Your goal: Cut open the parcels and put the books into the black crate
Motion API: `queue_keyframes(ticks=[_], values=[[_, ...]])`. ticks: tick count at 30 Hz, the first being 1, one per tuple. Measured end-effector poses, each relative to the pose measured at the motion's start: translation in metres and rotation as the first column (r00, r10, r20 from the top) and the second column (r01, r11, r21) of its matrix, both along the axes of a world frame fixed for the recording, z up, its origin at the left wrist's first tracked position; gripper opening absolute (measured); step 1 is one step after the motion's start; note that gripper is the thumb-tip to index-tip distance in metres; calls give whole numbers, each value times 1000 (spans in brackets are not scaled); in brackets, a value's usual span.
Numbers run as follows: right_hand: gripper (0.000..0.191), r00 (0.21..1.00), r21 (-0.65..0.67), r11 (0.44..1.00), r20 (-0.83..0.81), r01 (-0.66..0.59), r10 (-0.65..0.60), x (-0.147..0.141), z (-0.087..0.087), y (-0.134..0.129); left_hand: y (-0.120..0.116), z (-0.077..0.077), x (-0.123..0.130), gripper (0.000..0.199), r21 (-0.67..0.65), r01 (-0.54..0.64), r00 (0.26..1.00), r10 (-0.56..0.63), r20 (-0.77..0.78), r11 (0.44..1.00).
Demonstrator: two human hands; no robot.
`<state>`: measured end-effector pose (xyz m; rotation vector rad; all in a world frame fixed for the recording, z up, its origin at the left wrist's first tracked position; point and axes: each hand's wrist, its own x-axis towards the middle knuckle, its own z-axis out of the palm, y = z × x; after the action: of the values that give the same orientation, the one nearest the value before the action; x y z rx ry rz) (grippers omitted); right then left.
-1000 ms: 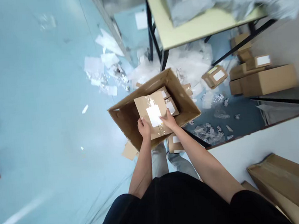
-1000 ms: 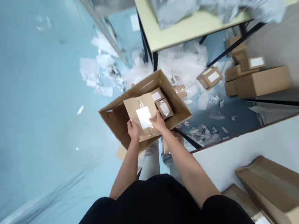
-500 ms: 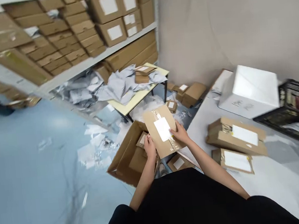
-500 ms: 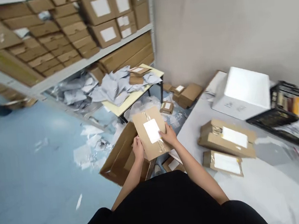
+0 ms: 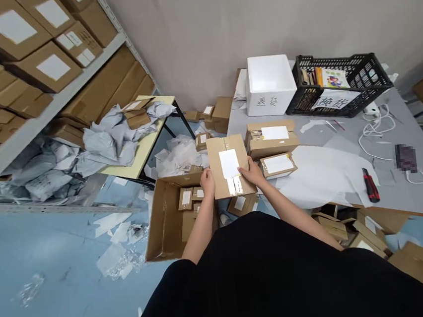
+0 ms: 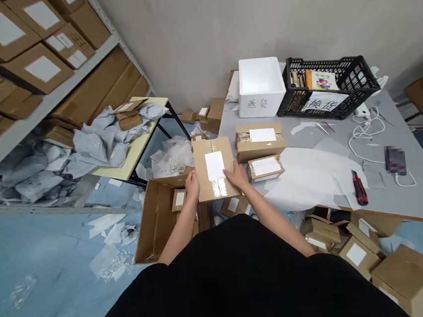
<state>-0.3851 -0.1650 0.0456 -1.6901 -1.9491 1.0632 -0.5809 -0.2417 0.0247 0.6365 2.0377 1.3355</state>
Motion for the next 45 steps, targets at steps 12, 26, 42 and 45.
queue_keyframes(ticks=[12, 26, 42, 45], values=[[82, 951, 92, 991, -283, -101, 124, 58, -47, 12, 15, -24, 44, 46, 18, 85, 994, -86, 71, 996], [54, 920, 79, 968, -335, 240, -201, 137, -86, 1, 63, -9, 51, 45, -67, 193, 917, -204, -344, 979], [56, 960, 68, 981, -227, 183, -163, 260, -115, 105, 101, -56, 290, 61, -102, 303, 871, -319, -373, 948], [65, 966, -40, 997, -245, 73, -81, 267, -119, 115, 114, -60, 289, 65, -180, 138, 957, -178, -229, 974]])
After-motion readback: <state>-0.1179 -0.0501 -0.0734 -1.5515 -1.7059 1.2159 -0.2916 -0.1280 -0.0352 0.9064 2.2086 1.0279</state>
